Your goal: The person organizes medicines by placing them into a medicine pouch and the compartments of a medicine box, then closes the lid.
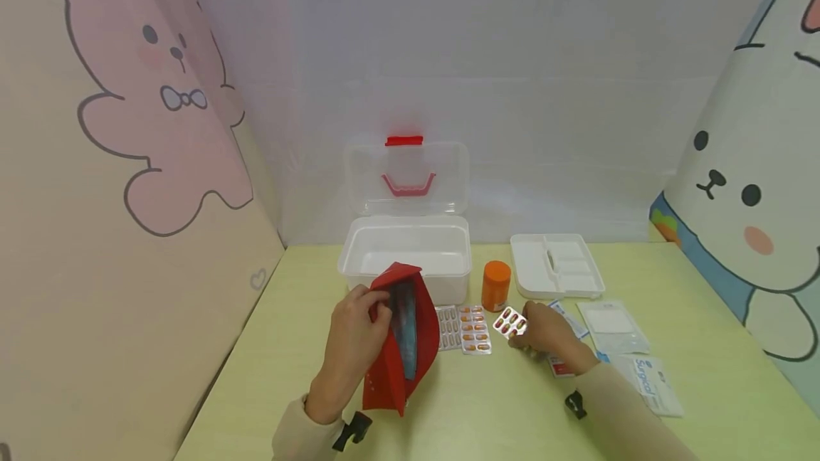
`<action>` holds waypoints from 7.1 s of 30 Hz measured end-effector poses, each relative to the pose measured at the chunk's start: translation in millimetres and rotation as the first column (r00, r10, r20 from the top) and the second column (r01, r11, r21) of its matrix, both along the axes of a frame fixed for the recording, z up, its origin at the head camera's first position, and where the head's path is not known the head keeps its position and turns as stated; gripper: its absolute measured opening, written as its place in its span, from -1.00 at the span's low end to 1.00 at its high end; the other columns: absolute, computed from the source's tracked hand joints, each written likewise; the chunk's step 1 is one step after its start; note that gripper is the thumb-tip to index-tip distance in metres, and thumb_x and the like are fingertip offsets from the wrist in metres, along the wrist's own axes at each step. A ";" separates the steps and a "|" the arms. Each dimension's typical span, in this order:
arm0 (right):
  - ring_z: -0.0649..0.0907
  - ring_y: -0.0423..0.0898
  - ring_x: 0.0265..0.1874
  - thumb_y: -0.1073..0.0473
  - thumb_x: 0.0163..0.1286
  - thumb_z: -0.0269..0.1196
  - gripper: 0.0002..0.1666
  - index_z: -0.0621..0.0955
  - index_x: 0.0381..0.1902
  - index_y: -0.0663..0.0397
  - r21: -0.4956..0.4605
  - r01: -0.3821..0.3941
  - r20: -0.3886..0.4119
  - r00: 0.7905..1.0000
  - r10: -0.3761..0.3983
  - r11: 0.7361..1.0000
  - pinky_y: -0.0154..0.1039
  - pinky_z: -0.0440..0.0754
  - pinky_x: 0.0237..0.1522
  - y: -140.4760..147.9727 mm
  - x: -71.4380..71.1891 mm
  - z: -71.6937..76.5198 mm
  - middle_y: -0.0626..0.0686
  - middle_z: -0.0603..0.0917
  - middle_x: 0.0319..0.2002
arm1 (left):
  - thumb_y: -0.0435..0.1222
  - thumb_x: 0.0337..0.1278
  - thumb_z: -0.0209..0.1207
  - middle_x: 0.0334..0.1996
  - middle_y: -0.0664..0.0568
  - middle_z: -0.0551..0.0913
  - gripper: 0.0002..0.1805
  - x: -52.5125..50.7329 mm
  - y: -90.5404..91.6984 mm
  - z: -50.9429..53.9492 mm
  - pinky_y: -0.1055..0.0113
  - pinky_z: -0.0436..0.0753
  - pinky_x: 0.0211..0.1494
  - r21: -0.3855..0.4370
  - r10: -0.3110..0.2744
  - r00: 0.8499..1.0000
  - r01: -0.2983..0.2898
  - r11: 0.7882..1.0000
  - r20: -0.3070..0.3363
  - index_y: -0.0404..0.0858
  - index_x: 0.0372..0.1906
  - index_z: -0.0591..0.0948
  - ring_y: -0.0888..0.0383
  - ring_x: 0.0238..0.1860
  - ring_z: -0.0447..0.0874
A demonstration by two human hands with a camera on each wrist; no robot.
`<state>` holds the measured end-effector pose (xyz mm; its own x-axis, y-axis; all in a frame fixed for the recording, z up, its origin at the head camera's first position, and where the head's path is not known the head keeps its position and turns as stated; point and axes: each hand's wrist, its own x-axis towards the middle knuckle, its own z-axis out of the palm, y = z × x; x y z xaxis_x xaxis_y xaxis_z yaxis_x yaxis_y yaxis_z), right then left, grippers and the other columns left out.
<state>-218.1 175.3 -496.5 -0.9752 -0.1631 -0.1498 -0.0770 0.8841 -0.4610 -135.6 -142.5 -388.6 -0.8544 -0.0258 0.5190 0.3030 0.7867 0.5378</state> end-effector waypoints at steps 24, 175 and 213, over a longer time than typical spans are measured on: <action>0.54 -0.27 -0.69 0.26 0.26 0.33 -0.85 0.55 -0.28 0.15 -0.143 -0.061 -0.219 0.975 0.028 0.988 -0.33 0.44 -0.57 1.1 10.0 14.6 -0.03 0.68 -0.46 | -0.47 0.07 0.17 -0.44 -0.02 0.63 -0.82 0.2 3.8 -3.9 0.40 0.58 -0.41 -0.003 0.007 1.000 -0.007 1.000 -0.001 -0.33 -0.27 0.76 0.19 -0.49 0.50; 0.54 -0.18 -0.53 0.19 0.20 0.39 -0.80 0.64 -0.22 0.05 -0.124 -0.205 -0.620 0.780 0.086 0.971 -0.29 0.62 -0.39 -113.6 60.6 99.2 -0.03 0.69 -0.44 | -0.47 0.04 0.20 -0.41 -0.06 0.65 -0.82 -2.5 51.1 5.4 0.31 0.63 -0.29 0.040 -0.083 0.987 0.089 0.995 -0.137 -0.34 -0.27 0.75 0.09 -0.41 0.60; 0.47 -0.01 -0.57 -0.10 0.11 0.44 -0.56 0.53 -0.34 0.10 0.023 0.010 -0.160 0.987 -0.007 1.000 -0.17 0.34 -0.58 -72.5 18.8 35.3 0.03 0.50 -0.51 | -0.45 0.09 0.20 -0.35 -0.08 0.66 -0.78 0.6 -10.4 -4.3 0.30 0.68 -0.35 0.064 0.085 0.996 -0.086 0.994 0.020 -0.34 -0.15 0.73 0.12 -0.42 0.55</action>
<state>-199.3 102.8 -461.2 -0.9882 -0.1529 0.0043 -0.1403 0.8954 -0.4226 -135.0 -153.0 -392.9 -0.8563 -0.1317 0.4994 0.2267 0.7729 0.5926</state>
